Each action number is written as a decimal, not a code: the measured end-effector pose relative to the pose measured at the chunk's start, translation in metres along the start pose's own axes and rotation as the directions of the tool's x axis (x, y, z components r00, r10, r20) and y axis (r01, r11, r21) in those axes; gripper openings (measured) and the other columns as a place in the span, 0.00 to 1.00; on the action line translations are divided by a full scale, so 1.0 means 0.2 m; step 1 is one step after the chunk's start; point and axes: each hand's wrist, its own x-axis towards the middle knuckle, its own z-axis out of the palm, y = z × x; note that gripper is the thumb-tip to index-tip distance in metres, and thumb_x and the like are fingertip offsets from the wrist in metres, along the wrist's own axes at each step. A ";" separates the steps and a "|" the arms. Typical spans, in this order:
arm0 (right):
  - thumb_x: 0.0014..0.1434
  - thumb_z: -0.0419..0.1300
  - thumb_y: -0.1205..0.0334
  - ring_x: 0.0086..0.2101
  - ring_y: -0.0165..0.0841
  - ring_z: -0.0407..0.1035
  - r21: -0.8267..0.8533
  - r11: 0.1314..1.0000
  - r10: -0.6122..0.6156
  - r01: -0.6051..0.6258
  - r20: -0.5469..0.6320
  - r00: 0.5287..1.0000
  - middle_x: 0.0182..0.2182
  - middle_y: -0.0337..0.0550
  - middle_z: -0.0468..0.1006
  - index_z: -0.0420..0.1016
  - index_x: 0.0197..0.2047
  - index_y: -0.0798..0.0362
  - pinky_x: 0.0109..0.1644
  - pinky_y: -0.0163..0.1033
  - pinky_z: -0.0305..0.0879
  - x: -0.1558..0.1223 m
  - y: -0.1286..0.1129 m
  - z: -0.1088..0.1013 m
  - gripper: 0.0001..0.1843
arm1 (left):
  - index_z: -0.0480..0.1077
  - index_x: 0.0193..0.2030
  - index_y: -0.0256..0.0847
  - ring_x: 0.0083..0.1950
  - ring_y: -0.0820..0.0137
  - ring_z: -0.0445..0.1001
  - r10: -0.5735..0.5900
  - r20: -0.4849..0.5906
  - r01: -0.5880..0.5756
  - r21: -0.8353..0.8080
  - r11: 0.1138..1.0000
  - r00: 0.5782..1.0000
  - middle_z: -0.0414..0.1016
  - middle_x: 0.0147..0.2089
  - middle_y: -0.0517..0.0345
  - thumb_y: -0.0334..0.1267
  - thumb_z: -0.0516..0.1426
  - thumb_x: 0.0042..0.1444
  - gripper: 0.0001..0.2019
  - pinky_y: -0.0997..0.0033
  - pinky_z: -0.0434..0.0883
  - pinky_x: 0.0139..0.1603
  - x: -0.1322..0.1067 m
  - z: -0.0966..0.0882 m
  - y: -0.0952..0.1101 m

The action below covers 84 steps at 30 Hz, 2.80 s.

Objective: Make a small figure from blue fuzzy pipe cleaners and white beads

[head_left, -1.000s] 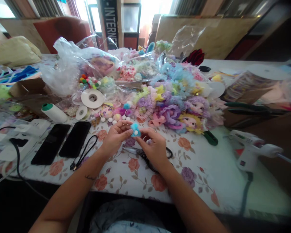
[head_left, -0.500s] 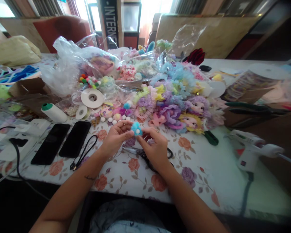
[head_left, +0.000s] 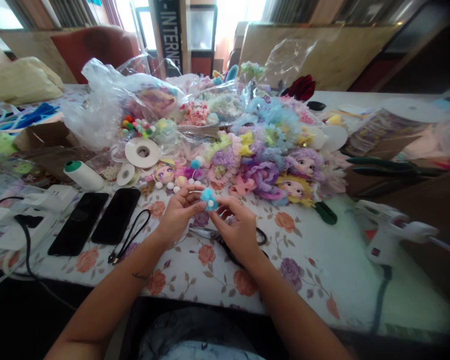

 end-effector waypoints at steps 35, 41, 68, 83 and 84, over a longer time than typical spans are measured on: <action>0.52 0.60 0.72 0.39 0.33 0.72 0.126 0.989 -0.083 0.076 0.049 0.995 0.40 0.42 0.76 0.73 0.40 0.49 0.39 0.37 0.75 0.08 0.01 -0.09 0.12 | 0.81 0.37 0.36 0.29 0.65 0.78 0.140 -0.163 -0.110 0.185 0.977 0.976 0.68 0.15 0.62 0.45 0.60 0.55 0.14 0.66 0.73 0.43 0.02 -0.08 0.16; 0.51 0.60 0.73 0.39 0.33 0.72 0.154 0.983 -0.097 0.103 -0.046 0.994 0.40 0.42 0.76 0.72 0.39 0.49 0.40 0.38 0.74 0.08 0.01 -0.10 0.13 | 0.80 0.41 0.36 0.25 0.68 0.74 0.151 -0.356 -0.020 0.346 0.938 0.922 0.75 0.22 0.59 0.46 0.61 0.52 0.16 0.69 0.71 0.33 0.03 -0.09 0.14; 0.54 0.67 0.60 0.25 0.27 0.69 0.456 0.824 0.191 -0.337 0.337 0.922 0.40 0.44 0.81 0.73 0.50 0.50 0.28 0.34 0.68 0.08 0.01 -0.10 0.19 | 0.79 0.50 0.47 0.47 0.61 0.79 0.020 0.149 -0.066 0.310 0.948 0.989 0.79 0.53 0.52 0.33 0.68 0.49 0.19 0.67 0.80 0.38 -0.07 0.01 0.06; 0.54 0.65 0.50 0.20 0.25 0.59 0.411 0.729 0.441 -0.547 0.329 0.835 0.19 0.34 0.70 0.76 0.30 0.54 0.24 0.32 0.54 0.07 -0.01 -0.06 0.15 | 0.80 0.45 0.42 0.44 0.67 0.78 0.138 0.001 -0.125 0.428 0.895 0.990 0.79 0.44 0.55 0.33 0.69 0.46 0.16 0.71 0.78 0.43 -0.05 0.01 0.02; 0.53 0.66 0.51 0.20 0.25 0.59 0.411 0.729 0.442 -0.548 0.327 0.835 0.19 0.34 0.70 0.75 0.30 0.54 0.24 0.32 0.54 0.07 -0.01 -0.06 0.14 | 0.80 0.44 0.42 0.44 0.67 0.78 0.143 0.002 -0.130 0.434 0.891 0.990 0.79 0.44 0.55 0.33 0.69 0.47 0.16 0.71 0.78 0.43 -0.05 0.01 0.02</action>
